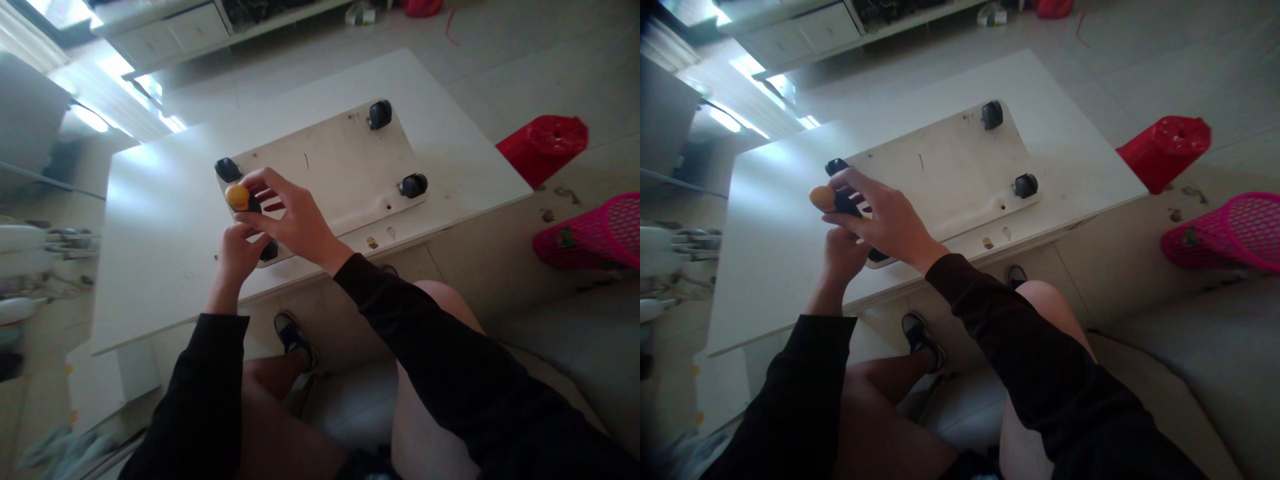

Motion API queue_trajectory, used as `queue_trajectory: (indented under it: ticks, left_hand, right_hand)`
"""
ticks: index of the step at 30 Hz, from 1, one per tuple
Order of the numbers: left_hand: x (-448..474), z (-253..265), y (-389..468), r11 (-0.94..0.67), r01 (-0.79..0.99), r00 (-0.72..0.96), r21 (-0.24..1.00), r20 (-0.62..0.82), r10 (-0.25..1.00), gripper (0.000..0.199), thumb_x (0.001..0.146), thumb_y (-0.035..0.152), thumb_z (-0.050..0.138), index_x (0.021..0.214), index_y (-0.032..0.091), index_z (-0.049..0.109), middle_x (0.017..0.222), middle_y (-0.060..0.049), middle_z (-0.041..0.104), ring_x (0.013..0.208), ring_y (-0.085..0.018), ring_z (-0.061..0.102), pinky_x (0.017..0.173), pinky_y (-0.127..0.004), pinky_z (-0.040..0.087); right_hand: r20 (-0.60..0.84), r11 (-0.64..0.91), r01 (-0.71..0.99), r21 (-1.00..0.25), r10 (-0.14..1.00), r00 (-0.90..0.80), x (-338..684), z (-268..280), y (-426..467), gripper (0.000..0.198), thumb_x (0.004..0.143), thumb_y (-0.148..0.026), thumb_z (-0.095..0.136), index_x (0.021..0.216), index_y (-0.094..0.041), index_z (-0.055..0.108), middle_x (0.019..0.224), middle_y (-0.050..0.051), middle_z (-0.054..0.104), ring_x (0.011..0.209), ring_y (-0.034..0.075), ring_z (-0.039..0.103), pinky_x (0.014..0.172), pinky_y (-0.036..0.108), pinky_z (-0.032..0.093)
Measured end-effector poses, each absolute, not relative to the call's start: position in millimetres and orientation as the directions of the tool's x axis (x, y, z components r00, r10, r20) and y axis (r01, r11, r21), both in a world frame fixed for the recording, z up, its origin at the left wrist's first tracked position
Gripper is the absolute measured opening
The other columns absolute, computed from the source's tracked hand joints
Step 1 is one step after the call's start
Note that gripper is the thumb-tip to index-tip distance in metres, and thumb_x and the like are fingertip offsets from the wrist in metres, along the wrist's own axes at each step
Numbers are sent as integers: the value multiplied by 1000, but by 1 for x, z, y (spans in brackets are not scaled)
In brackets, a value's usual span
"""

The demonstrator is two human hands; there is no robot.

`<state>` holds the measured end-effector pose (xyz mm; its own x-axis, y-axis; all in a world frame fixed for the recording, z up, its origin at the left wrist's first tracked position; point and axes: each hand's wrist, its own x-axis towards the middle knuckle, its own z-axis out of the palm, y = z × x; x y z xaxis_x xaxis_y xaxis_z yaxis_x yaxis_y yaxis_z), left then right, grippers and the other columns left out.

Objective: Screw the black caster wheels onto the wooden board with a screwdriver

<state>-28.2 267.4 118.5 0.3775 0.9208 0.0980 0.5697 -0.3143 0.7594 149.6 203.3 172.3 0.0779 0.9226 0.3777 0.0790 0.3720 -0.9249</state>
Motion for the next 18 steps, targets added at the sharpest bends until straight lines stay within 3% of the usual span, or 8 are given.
queue_trajectory:
  ticks: [8, 12, 18]
  left_hand:
    - [-25, 120, 265, -313, 639, 294, 703, 153, 943, 13, 78, 21, 72, 84, 21, 84, 80, -4, 83, 75, -22, 75, 72, -33, 59]
    - [-19, 119, 262, -272, 682, 215, 679, 169, 962, 3, 74, 21, 77, 75, 20, 79, 71, -5, 79, 67, -21, 71, 67, -33, 57]
    - [-18, 129, 262, -260, 648, 274, 716, 99, 957, 6, 73, 16, 75, 76, 20, 79, 76, -4, 81, 76, -21, 74, 72, -32, 60]
  right_hand:
    - [443, 438, 67, -896, 887, 127, 148, 167, 206, 33, 93, -31, 76, 121, -21, 62, 122, -1, 74, 111, 11, 71, 95, 26, 62]
    - [440, 432, 83, -898, 882, 167, 148, 167, 206, 33, 91, -30, 79, 118, -20, 62, 117, -1, 70, 107, 9, 69, 91, 23, 62]
    - [410, 413, 14, -911, 898, 161, 148, 168, 207, 32, 91, -28, 78, 116, -19, 62, 113, -1, 68, 107, 9, 69, 94, 24, 61]
